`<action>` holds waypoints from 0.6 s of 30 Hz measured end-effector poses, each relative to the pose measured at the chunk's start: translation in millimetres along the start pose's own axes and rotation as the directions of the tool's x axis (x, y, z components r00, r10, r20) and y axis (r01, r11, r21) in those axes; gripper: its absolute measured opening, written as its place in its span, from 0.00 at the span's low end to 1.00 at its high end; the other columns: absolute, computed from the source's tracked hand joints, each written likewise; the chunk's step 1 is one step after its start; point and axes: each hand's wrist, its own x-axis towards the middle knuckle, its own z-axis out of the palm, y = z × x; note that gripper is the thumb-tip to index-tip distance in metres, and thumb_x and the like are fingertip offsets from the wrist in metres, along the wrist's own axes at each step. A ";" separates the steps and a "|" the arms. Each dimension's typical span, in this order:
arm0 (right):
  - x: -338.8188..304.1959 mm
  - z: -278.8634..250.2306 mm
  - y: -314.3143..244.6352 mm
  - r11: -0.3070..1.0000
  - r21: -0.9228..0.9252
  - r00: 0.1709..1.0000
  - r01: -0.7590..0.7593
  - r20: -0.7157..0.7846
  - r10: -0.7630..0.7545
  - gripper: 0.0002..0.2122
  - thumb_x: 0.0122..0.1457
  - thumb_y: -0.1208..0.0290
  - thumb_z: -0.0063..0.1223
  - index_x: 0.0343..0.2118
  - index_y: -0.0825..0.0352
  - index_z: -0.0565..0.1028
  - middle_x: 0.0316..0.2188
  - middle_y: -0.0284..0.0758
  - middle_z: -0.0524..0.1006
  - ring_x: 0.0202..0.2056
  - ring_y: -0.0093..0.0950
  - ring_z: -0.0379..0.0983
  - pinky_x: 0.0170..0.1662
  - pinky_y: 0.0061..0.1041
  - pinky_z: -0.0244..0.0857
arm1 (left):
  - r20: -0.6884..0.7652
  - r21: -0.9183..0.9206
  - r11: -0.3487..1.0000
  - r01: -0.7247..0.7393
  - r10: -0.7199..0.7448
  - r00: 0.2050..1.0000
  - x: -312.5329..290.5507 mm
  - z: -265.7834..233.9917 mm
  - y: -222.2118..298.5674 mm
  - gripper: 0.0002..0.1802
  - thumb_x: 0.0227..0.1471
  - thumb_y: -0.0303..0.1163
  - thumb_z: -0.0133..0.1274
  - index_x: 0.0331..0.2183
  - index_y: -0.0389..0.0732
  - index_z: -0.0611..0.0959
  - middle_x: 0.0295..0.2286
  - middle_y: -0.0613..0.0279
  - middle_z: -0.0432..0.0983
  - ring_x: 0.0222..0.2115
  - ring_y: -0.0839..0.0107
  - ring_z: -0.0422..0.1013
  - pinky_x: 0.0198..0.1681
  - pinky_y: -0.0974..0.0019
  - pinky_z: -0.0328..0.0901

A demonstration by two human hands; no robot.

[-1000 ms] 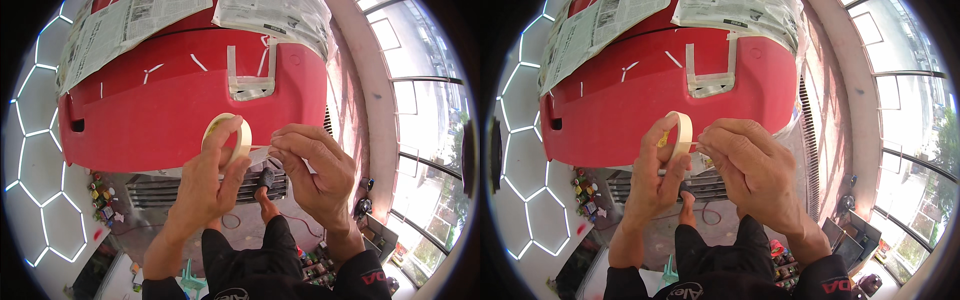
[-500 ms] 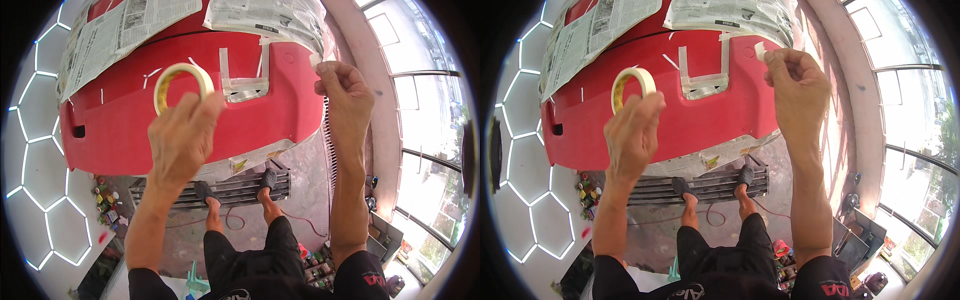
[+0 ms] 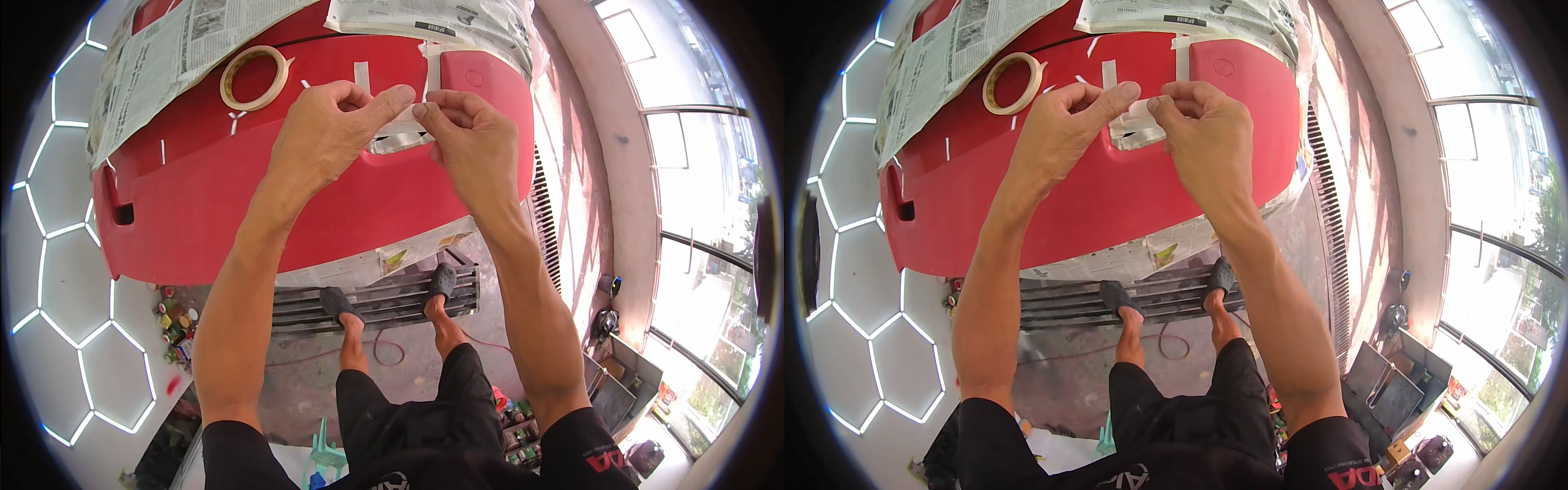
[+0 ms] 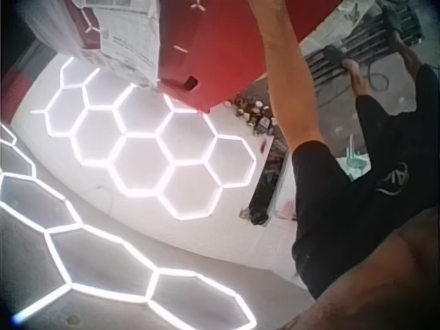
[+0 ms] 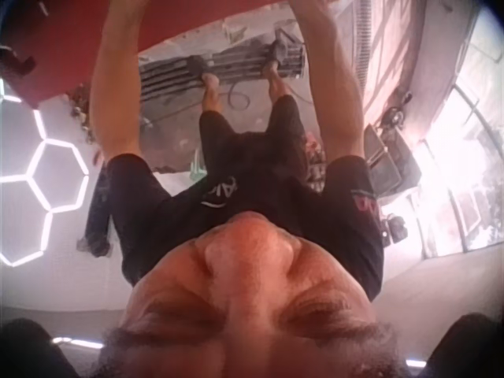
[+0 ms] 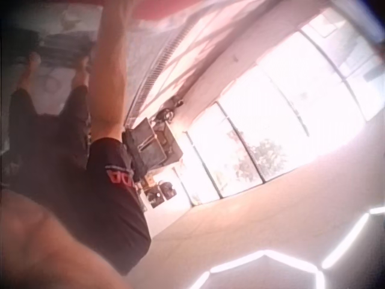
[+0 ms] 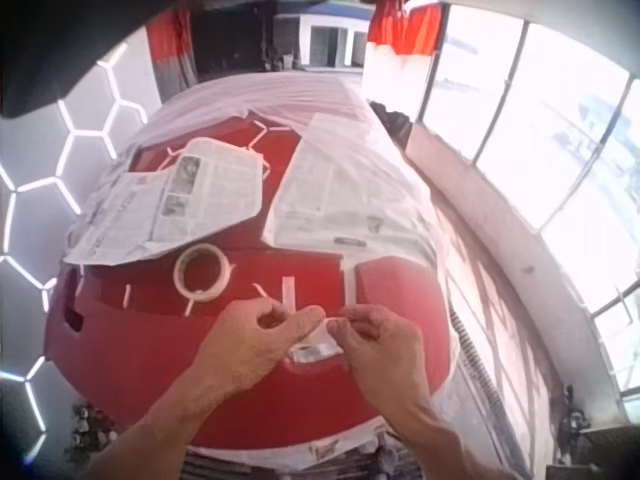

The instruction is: The person applies masking tape to a red car part, carefully covering a rectangular cutout and surrounding areas. They smooth the tape to ensure adhesion and continue adding strips to mask off sections of the surface.

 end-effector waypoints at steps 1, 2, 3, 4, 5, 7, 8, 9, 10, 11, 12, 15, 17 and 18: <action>0.5 1.2 0.3 1.000 0.001 1.000 0.007 0.016 -0.007 0.15 0.67 0.68 0.67 0.50 0.74 0.85 0.34 0.37 0.88 0.25 0.18 0.77 0.28 0.22 0.70 | 0.137 -0.164 0.979 0.123 -0.100 0.985 -1.5 1.8 3.0 0.27 0.62 0.56 0.65 0.35 0.38 0.90 0.23 0.64 0.79 0.29 0.71 0.76 0.34 0.59 0.69; 0.9 1.3 1.0 1.000 0.002 0.999 0.014 0.031 -0.014 0.15 0.67 0.67 0.66 0.50 0.74 0.85 0.34 0.37 0.88 0.24 0.19 0.77 0.27 0.22 0.71 | 0.148 -0.186 0.975 0.121 -0.094 0.984 -0.8 5.0 -0.6 0.27 0.63 0.55 0.65 0.35 0.37 0.89 0.24 0.67 0.78 0.29 0.75 0.73 0.33 0.63 0.67; 1.9 -0.6 2.0 1.000 -0.002 0.999 0.021 0.044 -0.021 0.15 0.67 0.67 0.66 0.49 0.73 0.85 0.34 0.37 0.88 0.24 0.19 0.77 0.27 0.22 0.71 | 0.161 -0.213 0.970 0.119 -0.085 0.983 1.5 11.5 -3.3 0.26 0.63 0.54 0.66 0.34 0.36 0.89 0.25 0.70 0.78 0.29 0.79 0.69 0.33 0.67 0.65; 3.2 -2.5 2.8 1.000 -0.017 0.999 0.015 0.050 -0.014 0.14 0.68 0.67 0.66 0.48 0.73 0.85 0.34 0.37 0.88 0.24 0.19 0.77 0.27 0.22 0.71 | 0.173 -0.240 0.964 0.117 -0.076 0.982 2.7 16.3 -5.4 0.26 0.64 0.52 0.66 0.34 0.35 0.89 0.25 0.73 0.77 0.28 0.83 0.66 0.33 0.71 0.62; 4.6 -4.4 3.5 0.999 -0.031 0.998 0.009 0.056 -0.008 0.14 0.68 0.66 0.65 0.48 0.73 0.86 0.34 0.37 0.88 0.23 0.19 0.76 0.27 0.22 0.71 | 0.169 -0.205 0.970 0.128 -0.094 0.981 2.6 18.8 -8.1 0.25 0.64 0.51 0.64 0.34 0.36 0.89 0.24 0.69 0.78 0.28 0.78 0.69 0.33 0.67 0.65; 6.8 -8.8 6.7 0.997 -0.074 0.997 -0.031 0.063 0.036 0.14 0.68 0.66 0.64 0.47 0.73 0.86 0.33 0.37 0.88 0.24 0.22 0.77 0.28 0.24 0.72 | 0.163 -0.132 0.980 0.150 -0.128 0.978 -0.1 21.0 -2.7 0.23 0.64 0.50 0.60 0.34 0.37 0.89 0.22 0.62 0.81 0.27 0.69 0.77 0.34 0.59 0.70; 7.6 -10.9 8.0 0.993 -0.104 0.995 -0.064 0.065 0.071 0.14 0.68 0.65 0.64 0.46 0.72 0.86 0.33 0.38 0.88 0.25 0.24 0.79 0.30 0.26 0.73 | 0.143 0.029 0.996 0.089 -0.092 0.985 -1.4 24.2 -1.7 0.21 0.65 0.48 0.59 0.34 0.37 0.89 0.24 0.60 0.82 0.30 0.66 0.78 0.37 0.55 0.70; 8.6 -12.8 8.3 0.986 -0.134 0.992 -0.095 0.066 0.104 0.14 0.69 0.65 0.63 0.46 0.71 0.87 0.33 0.38 0.88 0.26 0.26 0.81 0.31 0.29 0.75 | 0.128 0.189 0.982 0.025 -0.050 0.991 -2.3 27.0 0.3 0.20 0.66 0.46 0.58 0.34 0.38 0.89 0.26 0.58 0.84 0.33 0.62 0.79 0.40 0.52 0.70; 10.3 -13.3 10.2 0.968 -0.242 0.996 -0.061 0.043 0.074 0.13 0.68 0.64 0.63 0.46 0.70 0.87 0.35 0.38 0.88 0.29 0.29 0.82 0.35 0.32 0.75 | 0.119 0.344 0.938 -0.036 -0.005 0.993 -3.4 29.6 1.8 0.19 0.67 0.44 0.56 0.34 0.38 0.89 0.27 0.56 0.85 0.36 0.58 0.80 0.44 0.49 0.70; 12.3 -12.6 13.7 0.937 -0.348 0.999 -0.030 0.025 0.042 0.13 0.68 0.63 0.63 0.45 0.68 0.88 0.36 0.39 0.88 0.31 0.33 0.83 0.38 0.36 0.76 | 0.087 0.409 0.907 -0.099 0.069 0.994 -5.3 33.1 1.7 0.19 0.67 0.43 0.56 0.34 0.38 0.89 0.30 0.54 0.86 0.39 0.55 0.79 0.46 0.47 0.69; 13.1 -10.9 16.3 0.894 -0.448 1.000 0.001 0.013 0.006 0.12 0.68 0.62 0.64 0.44 0.66 0.88 0.38 0.39 0.87 0.34 0.36 0.85 0.41 0.39 0.77 | 0.058 0.476 0.866 -0.155 0.145 0.988 -7.8 36.0 0.6 0.18 0.67 0.42 0.55 0.34 0.39 0.89 0.32 0.53 0.86 0.41 0.53 0.79 0.49 0.45 0.68; 11.0 -3.2 25.6 0.723 -0.679 0.983 0.124 -0.017 -0.183 0.13 0.68 0.58 0.65 0.44 0.61 0.89 0.41 0.35 0.83 0.38 0.33 0.82 0.45 0.39 0.74 | 0.051 0.613 0.748 -0.256 0.285 0.957 -7.5 41.9 -3.9 0.16 0.68 0.41 0.55 0.34 0.41 0.90 0.35 0.54 0.87 0.45 0.53 0.77 0.52 0.44 0.65; 14.0 -1.6 24.2 0.711 -0.698 0.994 0.080 0.007 -0.105 0.12 0.67 0.57 0.65 0.44 0.58 0.90 0.44 0.36 0.81 0.44 0.36 0.82 0.50 0.40 0.73 | 0.066 0.668 0.679 -0.304 0.352 0.934 -5.5 46.5 -10.1 0.15 0.67 0.41 0.56 0.35 0.42 0.90 0.34 0.56 0.86 0.44 0.54 0.76 0.51 0.46 0.65; 15.7 -0.5 23.9 0.704 -0.708 0.998 0.059 0.019 -0.065 0.11 0.67 0.57 0.65 0.44 0.57 0.90 0.45 0.36 0.80 0.47 0.38 0.82 0.52 0.41 0.72 | 0.072 0.690 0.646 -0.327 0.388 0.919 -4.8 48.6 -13.0 0.15 0.67 0.41 0.57 0.35 0.42 0.90 0.34 0.57 0.85 0.43 0.55 0.76 0.49 0.47 0.65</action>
